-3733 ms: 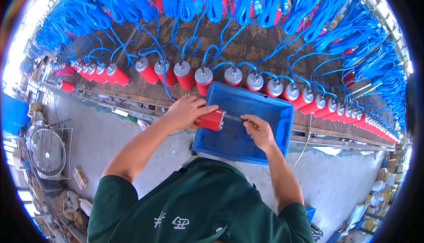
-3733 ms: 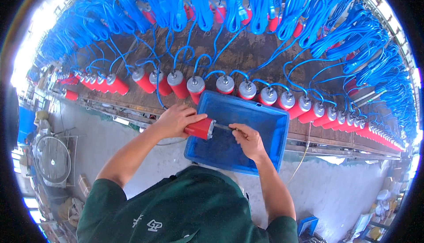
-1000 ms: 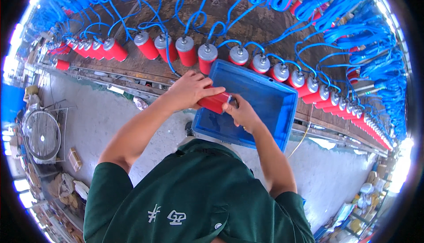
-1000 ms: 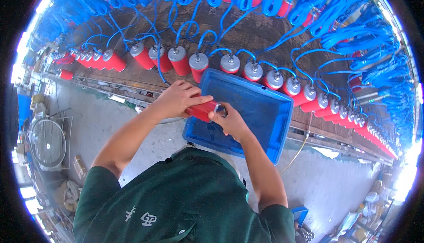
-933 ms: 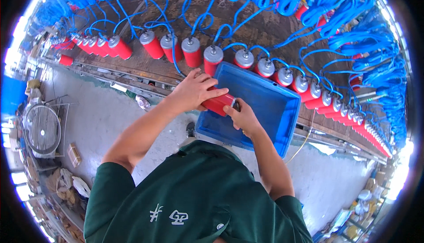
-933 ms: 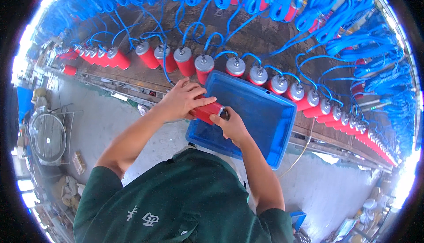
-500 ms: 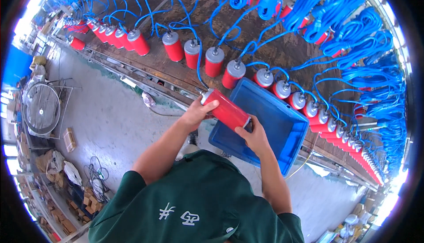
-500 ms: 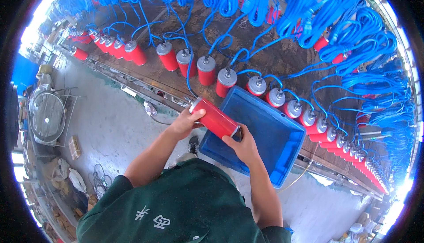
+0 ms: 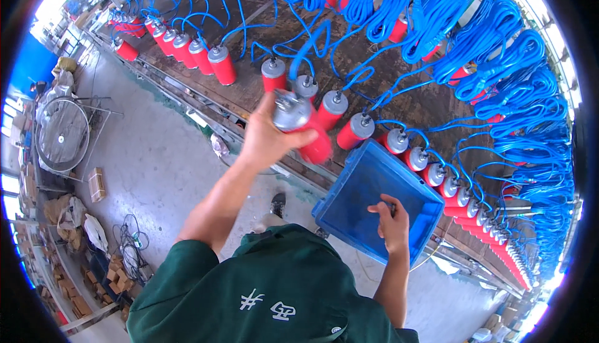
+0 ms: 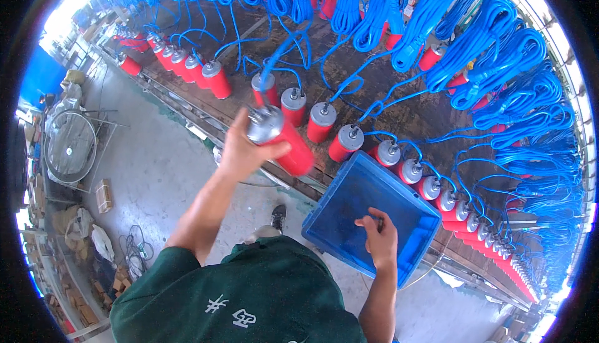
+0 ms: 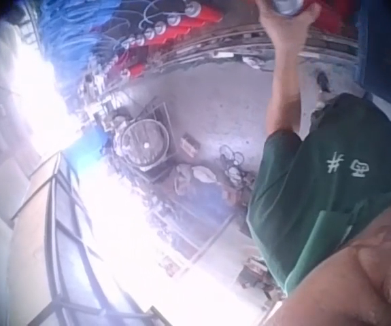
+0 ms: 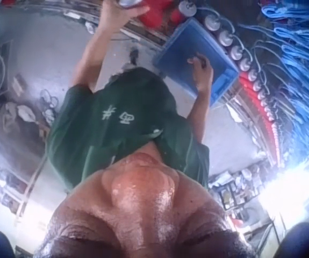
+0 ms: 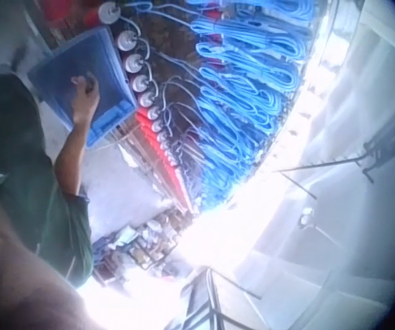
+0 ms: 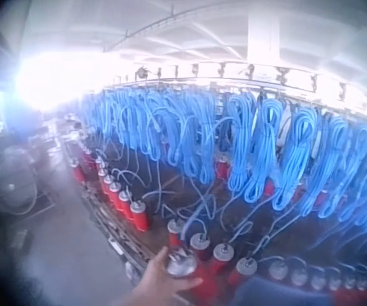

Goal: The person picks up a red canister, uses a handheld air nozzle to apply pressure to a valve, and then submerges the canister in a blue bin of water, repeating the process for multiple canisters.

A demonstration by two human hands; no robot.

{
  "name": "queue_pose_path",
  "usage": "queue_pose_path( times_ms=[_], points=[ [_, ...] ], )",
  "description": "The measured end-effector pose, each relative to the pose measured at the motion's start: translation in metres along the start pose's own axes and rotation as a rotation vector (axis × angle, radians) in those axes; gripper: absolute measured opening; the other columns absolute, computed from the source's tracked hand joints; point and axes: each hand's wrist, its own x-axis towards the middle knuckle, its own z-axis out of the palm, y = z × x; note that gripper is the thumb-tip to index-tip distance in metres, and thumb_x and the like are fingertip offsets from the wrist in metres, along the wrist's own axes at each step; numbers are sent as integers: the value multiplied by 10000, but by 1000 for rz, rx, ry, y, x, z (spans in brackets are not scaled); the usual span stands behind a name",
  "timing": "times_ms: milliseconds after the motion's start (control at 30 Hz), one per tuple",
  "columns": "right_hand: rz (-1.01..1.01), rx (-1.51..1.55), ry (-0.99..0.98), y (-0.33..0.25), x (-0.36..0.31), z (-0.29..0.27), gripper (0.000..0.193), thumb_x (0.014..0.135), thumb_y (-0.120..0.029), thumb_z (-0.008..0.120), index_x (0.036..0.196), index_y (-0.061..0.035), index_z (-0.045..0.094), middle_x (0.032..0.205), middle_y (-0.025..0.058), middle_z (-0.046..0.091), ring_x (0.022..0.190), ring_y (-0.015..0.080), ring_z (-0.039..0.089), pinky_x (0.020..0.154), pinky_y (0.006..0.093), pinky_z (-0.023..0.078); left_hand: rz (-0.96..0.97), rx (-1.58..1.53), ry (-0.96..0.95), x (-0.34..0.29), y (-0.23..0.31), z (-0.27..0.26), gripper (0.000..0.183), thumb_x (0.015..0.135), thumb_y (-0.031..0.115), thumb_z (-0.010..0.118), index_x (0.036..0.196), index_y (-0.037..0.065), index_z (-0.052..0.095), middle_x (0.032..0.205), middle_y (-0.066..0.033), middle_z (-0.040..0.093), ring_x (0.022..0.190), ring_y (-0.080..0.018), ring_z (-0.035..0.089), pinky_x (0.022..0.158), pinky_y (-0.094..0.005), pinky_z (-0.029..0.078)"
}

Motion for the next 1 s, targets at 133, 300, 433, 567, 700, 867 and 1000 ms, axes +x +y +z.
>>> queue_pose_path(
  times_ms=[133,300,433,567,700,867,1000],
  points=[
    [-39,99,55,24,-8,-17,412,1052,-181,664,1338,105,586,958,167,781,462,53,456,395,221,361,-8,366,231,41,-34,-62,733,689,271,1002,1244,7,603,1094,-136,767,1040,-236,736,939,-385,563],
    [-22,91,136,26,-26,-20,378,1062,-168,644,1329,94,589,945,163,779,455,55,447,393,223,354,-20,651,347,98,-120,-108,763,685,356,962,1303,90,603,1158,-157,764,1117,-373,728,965,-473,560],
    [5,99,195,27,-34,-13,351,1064,-178,648,1301,78,610,904,158,774,443,53,440,395,221,345,-67,737,317,134,-172,-118,792,690,391,944,1334,110,578,1224,-158,742,1171,-375,702,993,-483,549],
    [12,46,195,27,-34,-1,335,1067,-178,644,1286,74,619,891,155,774,439,53,441,399,220,345,-40,682,369,158,-203,-112,843,699,407,942,1387,115,554,1256,-164,735,1194,-382,692,1017,-482,536],
    [37,-5,182,19,-30,15,329,1067,-171,639,1290,70,619,897,156,774,444,55,449,402,224,347,-31,683,296,171,-206,-99,892,699,424,936,1431,117,529,1268,-173,726,1200,-394,686,1015,-486,539],
    [50,-15,156,9,-22,32,297,1083,-149,611,1295,58,620,924,173,774,428,74,463,386,224,357,6,642,269,176,-211,-113,854,720,415,923,1416,115,529,1270,-168,723,1201,-392,685,1002,-485,546],
    [62,-66,154,-11,-21,49,308,1069,-149,626,1282,73,633,904,148,774,456,57,458,410,224,364,3,651,333,180,-218,-105,836,722,415,925,1398,109,539,1261,-165,722,1189,-392,687,989,-487,550]
  ],
)
